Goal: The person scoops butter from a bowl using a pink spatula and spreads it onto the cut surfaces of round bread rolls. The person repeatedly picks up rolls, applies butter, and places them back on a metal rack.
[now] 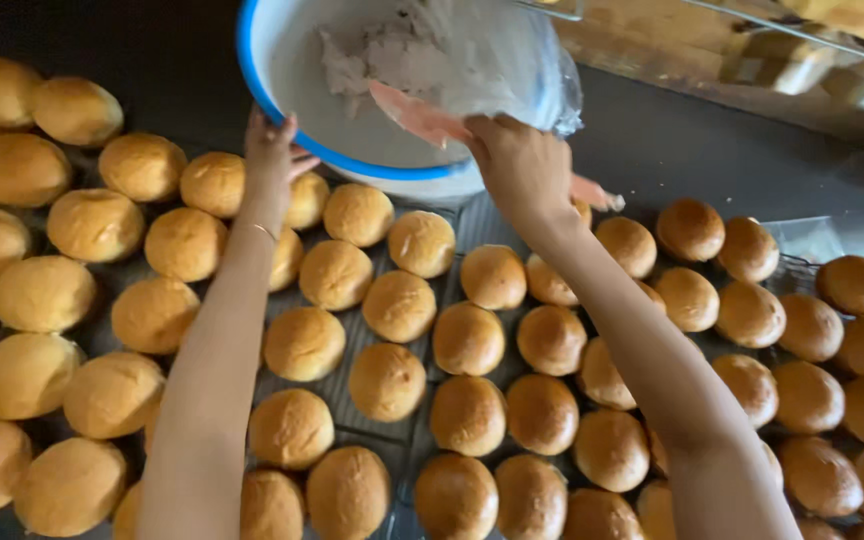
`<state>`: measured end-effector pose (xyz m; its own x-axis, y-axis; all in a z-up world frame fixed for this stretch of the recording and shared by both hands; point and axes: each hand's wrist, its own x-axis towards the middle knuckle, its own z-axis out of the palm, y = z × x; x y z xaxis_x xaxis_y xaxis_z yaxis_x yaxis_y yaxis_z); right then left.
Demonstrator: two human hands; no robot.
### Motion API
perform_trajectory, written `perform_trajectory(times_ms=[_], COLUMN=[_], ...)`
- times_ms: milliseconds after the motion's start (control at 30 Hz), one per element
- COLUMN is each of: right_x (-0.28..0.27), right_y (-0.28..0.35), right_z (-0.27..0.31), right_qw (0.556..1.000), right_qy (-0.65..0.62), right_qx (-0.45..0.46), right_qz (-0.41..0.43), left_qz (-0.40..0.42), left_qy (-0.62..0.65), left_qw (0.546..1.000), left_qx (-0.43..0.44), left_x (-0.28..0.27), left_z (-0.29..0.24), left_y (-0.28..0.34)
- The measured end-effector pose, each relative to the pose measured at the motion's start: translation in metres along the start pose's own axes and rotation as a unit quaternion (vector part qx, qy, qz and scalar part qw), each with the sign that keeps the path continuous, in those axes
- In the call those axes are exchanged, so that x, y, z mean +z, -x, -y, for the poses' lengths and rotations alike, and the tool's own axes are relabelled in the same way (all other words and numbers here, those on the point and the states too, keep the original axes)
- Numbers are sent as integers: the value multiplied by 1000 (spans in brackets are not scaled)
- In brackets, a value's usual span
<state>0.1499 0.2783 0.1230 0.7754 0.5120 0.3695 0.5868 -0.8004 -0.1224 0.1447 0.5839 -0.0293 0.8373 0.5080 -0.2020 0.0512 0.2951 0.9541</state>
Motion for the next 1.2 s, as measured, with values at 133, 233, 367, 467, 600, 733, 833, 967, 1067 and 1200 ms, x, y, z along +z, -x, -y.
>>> perform_trajectory(times_ms=[133, 233, 367, 467, 600, 733, 833, 967, 1067, 1200], right_x=[127, 179, 202, 205, 160, 132, 96, 135, 79, 27], right_y=[-118, -149, -148, -142, -141, -132, -133, -131, -125, -118], right_z=[26, 37, 40, 43, 64, 59, 54, 3, 13, 16], right_qw=[950, 901, 821, 800, 776, 862, 868, 846, 826, 858], right_qy=[278, 358, 433, 425, 418, 219, 94, -180, -295, -336], right_qx=[-140, -244, -365, -396, -388, -265, -172, -62, -6, 37], right_qz=[29, 13, 71, 151, 270, 373, 457, 498, 481, 388], left_qz=[34, 43, 52, 42, 42, 40, 48, 31, 63, 24], left_qy=[44, 84, 102, 118, 116, 127, 148, 147, 126, -5], left_qw=[998, 995, 993, 992, 992, 991, 988, 989, 990, 997], left_qx=[-1, 13, 15, -3, -21, -13, -1, 16, 2, 67], left_x=[22, 26, 25, 26, 25, 26, 28, 30, 28, 28], left_z=[-21, -37, -43, -44, -43, -39, -47, -38, -47, -41], left_y=[44, 65, 72, 73, 72, 72, 78, 78, 80, 87])
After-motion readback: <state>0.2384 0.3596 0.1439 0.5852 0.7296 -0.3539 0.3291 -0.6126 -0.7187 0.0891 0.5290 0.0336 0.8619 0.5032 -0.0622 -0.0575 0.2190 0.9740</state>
